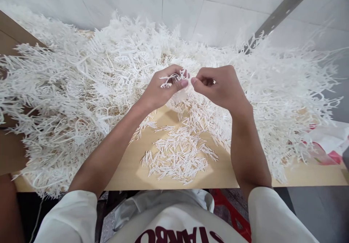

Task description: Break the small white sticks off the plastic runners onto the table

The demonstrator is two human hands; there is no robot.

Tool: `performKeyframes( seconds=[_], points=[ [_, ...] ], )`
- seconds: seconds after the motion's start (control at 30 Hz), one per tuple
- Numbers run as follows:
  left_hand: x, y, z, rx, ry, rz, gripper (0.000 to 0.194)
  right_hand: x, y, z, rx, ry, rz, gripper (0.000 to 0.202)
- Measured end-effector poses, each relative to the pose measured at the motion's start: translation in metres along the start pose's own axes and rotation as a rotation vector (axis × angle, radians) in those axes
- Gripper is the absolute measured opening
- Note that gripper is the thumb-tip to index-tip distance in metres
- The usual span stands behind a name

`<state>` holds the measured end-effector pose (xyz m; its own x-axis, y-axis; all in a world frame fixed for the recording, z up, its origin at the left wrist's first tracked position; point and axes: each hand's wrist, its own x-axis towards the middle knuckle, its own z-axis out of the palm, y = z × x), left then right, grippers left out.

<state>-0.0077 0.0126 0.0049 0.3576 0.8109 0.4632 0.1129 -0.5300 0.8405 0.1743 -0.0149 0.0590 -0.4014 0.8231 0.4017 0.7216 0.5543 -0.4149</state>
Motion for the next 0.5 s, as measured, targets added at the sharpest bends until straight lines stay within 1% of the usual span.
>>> performKeyframes(
  seconds=[0.07, 0.23, 0.33, 0.43, 0.5],
  points=[
    [-0.001, 0.003, -0.002, 0.081, -0.005, 0.029, 0.028, 0.000, 0.002, 0.000, -0.016, -0.023, -0.014, 0.028],
    [-0.005, 0.000, -0.001, 0.232, 0.104, 0.101, 0.031, 0.001, 0.000, 0.007, -0.065, -0.085, -0.010, 0.030],
    [-0.007, -0.004, 0.002, 0.220, 0.176, 0.124, 0.027, 0.002, -0.004, 0.014, -0.100, -0.076, -0.009, 0.029],
    [-0.007, -0.006, 0.007, 0.161, 0.252, 0.150, 0.017, 0.001, -0.008, 0.019, -0.129, -0.071, -0.048, 0.027],
    [-0.007, -0.007, 0.010, 0.123, 0.278, 0.178, 0.012, 0.000, -0.013, 0.019, -0.163, -0.069, -0.058, 0.026]
  ],
)
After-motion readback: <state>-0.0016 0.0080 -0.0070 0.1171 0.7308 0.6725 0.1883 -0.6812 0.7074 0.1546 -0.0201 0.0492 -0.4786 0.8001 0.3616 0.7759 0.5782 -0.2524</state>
